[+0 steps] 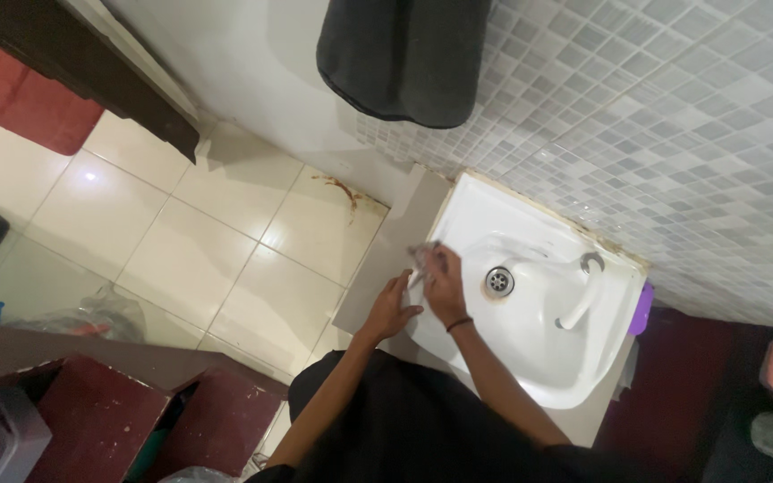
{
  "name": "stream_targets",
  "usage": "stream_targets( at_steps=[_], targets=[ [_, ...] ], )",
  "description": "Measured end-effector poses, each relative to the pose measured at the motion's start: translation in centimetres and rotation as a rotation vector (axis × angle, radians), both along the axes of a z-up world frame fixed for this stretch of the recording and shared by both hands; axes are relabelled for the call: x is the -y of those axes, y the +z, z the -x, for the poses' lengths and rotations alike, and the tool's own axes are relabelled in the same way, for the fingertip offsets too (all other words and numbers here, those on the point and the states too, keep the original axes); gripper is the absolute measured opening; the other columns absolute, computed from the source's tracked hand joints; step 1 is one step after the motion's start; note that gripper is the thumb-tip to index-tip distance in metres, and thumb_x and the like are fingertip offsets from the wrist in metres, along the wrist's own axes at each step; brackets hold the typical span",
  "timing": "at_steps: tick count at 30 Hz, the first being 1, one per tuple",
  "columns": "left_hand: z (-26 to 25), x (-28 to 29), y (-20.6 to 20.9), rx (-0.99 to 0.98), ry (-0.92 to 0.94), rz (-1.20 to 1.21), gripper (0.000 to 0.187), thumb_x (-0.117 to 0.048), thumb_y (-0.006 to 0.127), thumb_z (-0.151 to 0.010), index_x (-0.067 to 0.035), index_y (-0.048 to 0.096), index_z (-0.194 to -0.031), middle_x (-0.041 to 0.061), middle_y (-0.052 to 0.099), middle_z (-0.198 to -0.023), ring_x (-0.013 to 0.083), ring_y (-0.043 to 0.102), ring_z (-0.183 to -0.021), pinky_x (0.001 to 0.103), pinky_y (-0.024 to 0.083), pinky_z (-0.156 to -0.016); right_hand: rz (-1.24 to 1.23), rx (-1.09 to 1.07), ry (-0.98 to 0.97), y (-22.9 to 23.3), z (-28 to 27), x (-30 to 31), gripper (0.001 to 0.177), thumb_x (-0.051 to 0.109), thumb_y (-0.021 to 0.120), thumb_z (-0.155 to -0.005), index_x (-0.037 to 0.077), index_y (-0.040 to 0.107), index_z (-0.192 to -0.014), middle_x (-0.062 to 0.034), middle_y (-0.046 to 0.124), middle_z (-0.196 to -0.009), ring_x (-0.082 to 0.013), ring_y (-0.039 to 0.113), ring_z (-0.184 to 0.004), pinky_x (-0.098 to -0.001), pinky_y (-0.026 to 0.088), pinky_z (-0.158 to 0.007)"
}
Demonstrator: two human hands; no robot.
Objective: The person scrubs a white bathroom sink using a cloth, focusing on the basin, drain, and faucet. They rinse the cloth under running water and wipe the surrounding tiled wall and countertop surfaces.
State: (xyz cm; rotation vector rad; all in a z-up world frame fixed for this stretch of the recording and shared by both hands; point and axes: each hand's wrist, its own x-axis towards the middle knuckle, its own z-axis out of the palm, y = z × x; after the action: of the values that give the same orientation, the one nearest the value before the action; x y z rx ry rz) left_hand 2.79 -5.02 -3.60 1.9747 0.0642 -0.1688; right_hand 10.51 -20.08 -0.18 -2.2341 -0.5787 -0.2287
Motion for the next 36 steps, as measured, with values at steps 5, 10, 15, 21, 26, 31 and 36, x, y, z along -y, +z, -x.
stream_targets(
  at_steps=[5, 10, 15, 21, 26, 31, 36],
  targets=[
    [-0.3, 0.0, 2.5, -0.055, -0.006, 0.003, 0.09, -0.018, 0.085, -0.078, -0.006, 0.037, -0.153, 0.027, 0.052, -0.143, 0.0454, 0.052, -0.13, 0.046, 0.045, -0.107, 0.033, 0.015, -0.127, 0.1, -7.1, 0.6, 0.057, -0.007, 0.068, -0.077, 0.0, 0.064, -0.134, -0.0223, 0.053, -0.133, -0.0404, 0.055, -0.119, -0.0448, 0.047, -0.104],
    [-0.1, 0.3, 2.9, -0.039, 0.022, -0.032, 0.089, -0.018, 0.085, -0.078, -0.007, 0.038, -0.153, 0.026, 0.049, -0.147, 0.0449, 0.051, -0.132, 0.046, 0.046, -0.108, 0.016, -0.076, -0.217, 2.2, -10.4, -0.5, 0.051, -0.006, 0.066, -0.082, -0.003, 0.062, -0.133, -0.0218, 0.056, -0.138, -0.04, 0.054, -0.123, -0.0449, 0.046, -0.107],
    [-0.6, 1.2, 2.2, -0.025, 0.026, -0.066, 0.091, -0.012, 0.081, -0.077, -0.004, 0.032, -0.154, 0.029, 0.041, -0.152, 0.0472, 0.047, -0.135, 0.047, 0.043, -0.11, 0.091, 0.051, -0.031, 2.2, -4.0, -0.8, 0.055, -0.003, 0.066, -0.079, -0.003, 0.06, -0.134, -0.022, 0.054, -0.145, -0.0446, 0.049, -0.13, -0.05, 0.038, -0.114],
    [-0.8, 2.1, 0.8, 0.012, 0.02, -0.093, 0.094, -0.012, 0.077, -0.079, 0.001, 0.022, -0.155, 0.032, 0.041, -0.15, 0.0517, 0.048, -0.127, 0.052, 0.042, -0.108, 0.143, 0.03, 0.097, 0.9, -2.6, 0.1, 0.049, 0.0, 0.058, -0.09, -0.001, 0.059, -0.138, -0.0171, 0.056, -0.148, -0.039, 0.047, -0.139, -0.0486, 0.036, -0.121],
    [-0.9, 1.3, 2.5, -0.06, -0.006, -0.054, 0.092, -0.012, 0.076, -0.08, -0.005, 0.025, -0.156, 0.028, 0.044, -0.149, 0.0515, 0.048, -0.127, 0.053, 0.042, -0.108, 0.146, -0.135, -0.077, 1.9, -11.1, -0.1, 0.059, -0.009, 0.055, -0.084, 0.0, 0.054, -0.143, -0.0171, 0.054, -0.152, -0.0388, 0.039, -0.141, -0.0459, 0.032, -0.122],
    [-1.1, 1.3, 2.7, -0.072, -0.016, -0.043, 0.093, -0.013, 0.075, -0.079, -0.005, 0.023, -0.156, 0.027, 0.041, -0.151, 0.0518, 0.046, -0.126, 0.055, 0.041, -0.109, 0.09, -0.013, -0.083, 3.4, -10.7, -0.8, 0.068, -0.009, 0.056, -0.081, -0.001, 0.048, -0.148, -0.0175, 0.048, -0.156, -0.0405, 0.039, -0.144, -0.0464, 0.033, -0.123],
    [-1.4, 1.5, 2.1, -0.058, -0.021, -0.055, 0.094, -0.013, 0.075, -0.077, -0.003, 0.022, -0.154, 0.027, 0.038, -0.152, 0.0532, 0.042, -0.128, 0.057, 0.038, -0.109, 0.042, -0.06, -0.077, 2.9, -5.2, -0.6, 0.075, -0.009, 0.053, -0.085, -0.005, 0.03, -0.157, -0.0267, 0.038, -0.158, -0.0447, 0.037, -0.145, -0.0459, 0.039, -0.118]
  ],
)
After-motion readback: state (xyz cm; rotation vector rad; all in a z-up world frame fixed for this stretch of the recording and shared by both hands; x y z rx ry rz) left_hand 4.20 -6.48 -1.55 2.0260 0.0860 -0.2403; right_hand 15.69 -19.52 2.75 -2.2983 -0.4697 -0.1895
